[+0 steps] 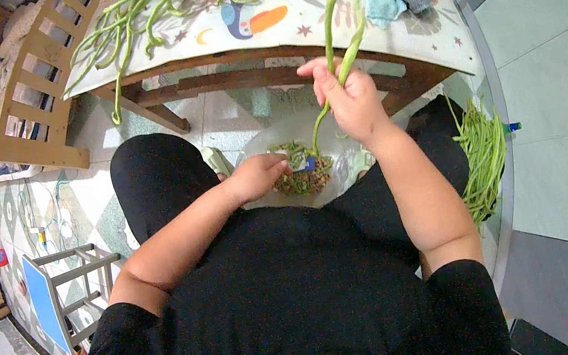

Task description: The person sits on the floor and snaps the ends off long green beans by hand. They pick up beans from a table, break off the tips, and place the trimmed beans into a pile on the floor.

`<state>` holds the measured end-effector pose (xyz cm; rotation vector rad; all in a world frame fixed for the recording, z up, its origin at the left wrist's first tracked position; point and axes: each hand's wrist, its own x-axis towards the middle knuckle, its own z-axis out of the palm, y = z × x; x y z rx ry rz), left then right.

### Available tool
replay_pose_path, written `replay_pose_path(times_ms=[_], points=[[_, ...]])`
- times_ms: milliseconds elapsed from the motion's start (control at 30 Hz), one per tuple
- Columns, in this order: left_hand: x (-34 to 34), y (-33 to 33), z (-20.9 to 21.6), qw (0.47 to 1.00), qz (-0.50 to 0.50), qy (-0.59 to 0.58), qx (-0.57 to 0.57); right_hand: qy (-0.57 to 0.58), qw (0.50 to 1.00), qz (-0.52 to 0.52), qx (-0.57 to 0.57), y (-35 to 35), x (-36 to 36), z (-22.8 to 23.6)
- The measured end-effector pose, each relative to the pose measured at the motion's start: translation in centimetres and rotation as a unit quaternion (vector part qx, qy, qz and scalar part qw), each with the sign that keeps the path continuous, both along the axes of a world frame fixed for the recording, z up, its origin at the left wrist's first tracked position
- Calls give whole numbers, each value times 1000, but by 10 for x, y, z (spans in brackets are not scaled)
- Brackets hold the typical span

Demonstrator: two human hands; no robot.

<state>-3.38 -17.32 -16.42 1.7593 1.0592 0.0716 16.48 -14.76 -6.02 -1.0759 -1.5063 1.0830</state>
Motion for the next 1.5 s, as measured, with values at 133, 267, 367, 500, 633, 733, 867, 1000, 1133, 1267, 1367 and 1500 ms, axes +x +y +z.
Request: replay_pose_path(times_ms=[133,267,367,500,633,733,867,1000,1133,1267,1367,1500], points=[[0,8,51,982,117,-152,-4,-101,994,2,33,-4,-7,2],[2,19,115,912,185,-360,70,-174,984,13,32,-9,-14,2],[4,23,144,892,158,-392,162,-235,966,50,95,-9,-17,-5],[-1,25,153,897,131,-327,268,-283,949,72,122,-16,-26,2],[-3,18,157,859,207,-431,181,-290,944,89,129,-16,-29,0],[-6,17,168,809,243,-529,83,-335,930,112,96,-17,-30,5],[-9,17,182,783,241,-569,75,-341,928,122,87,-18,-33,4],[-12,15,188,784,250,-557,107,-362,918,134,95,-16,-33,3],[-21,18,191,797,235,-525,187,-357,918,134,113,-16,-33,0],[-44,30,202,765,198,-275,547,-360,914,101,160,-12,-23,3],[-63,30,207,759,188,-70,619,-315,929,10,193,-9,-11,4],[-75,30,196,870,149,-2,470,-224,961,-117,112,-4,7,5]])
